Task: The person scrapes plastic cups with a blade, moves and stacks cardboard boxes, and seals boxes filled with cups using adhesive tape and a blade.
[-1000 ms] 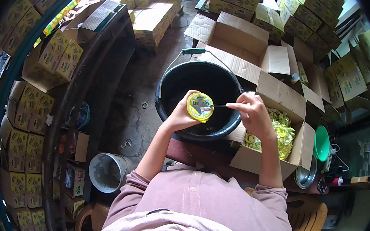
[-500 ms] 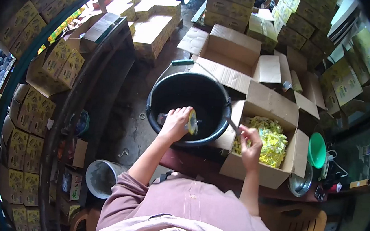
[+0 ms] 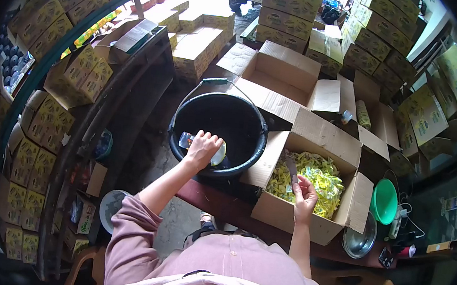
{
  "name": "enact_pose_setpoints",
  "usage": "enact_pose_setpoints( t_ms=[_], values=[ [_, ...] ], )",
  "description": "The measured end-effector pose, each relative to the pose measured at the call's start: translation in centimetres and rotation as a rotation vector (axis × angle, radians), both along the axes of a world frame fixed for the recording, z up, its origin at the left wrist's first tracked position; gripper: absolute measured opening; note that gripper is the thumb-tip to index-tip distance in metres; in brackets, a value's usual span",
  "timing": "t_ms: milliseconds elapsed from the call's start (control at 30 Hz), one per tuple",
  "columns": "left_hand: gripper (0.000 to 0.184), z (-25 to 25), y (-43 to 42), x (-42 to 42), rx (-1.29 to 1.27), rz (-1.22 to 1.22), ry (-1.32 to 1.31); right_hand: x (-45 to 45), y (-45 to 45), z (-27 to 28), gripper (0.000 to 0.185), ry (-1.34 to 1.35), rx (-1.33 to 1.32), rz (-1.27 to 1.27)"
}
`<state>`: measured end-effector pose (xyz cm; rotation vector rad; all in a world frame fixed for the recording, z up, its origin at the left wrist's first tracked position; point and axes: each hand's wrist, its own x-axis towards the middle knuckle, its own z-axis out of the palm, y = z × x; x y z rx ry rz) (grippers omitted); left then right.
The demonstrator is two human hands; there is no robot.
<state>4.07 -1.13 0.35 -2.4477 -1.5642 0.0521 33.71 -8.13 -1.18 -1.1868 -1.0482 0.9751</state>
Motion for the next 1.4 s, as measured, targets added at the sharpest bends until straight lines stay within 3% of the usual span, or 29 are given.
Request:
enact_pose_setpoints(
  t_ms=[200,667,1400],
  values=[
    [0.029,-0.6,0.9,-0.1,0.036,-0.032,0.192,1.8,-0.4,0.1,0.024,0.049,0.003,-0.026],
    [0.046,2.0,1.8,-0.6,-0.126,0.125,0.226,4.6,-1.6,-1.4,0.026,0.063,-0.023,-0.012],
    [0.046,5.2,3.1,-0.4,-0.098,0.159,0.256,4.5,-1.4,-1.6,0.025,0.081,-0.041,0.025]
  ],
)
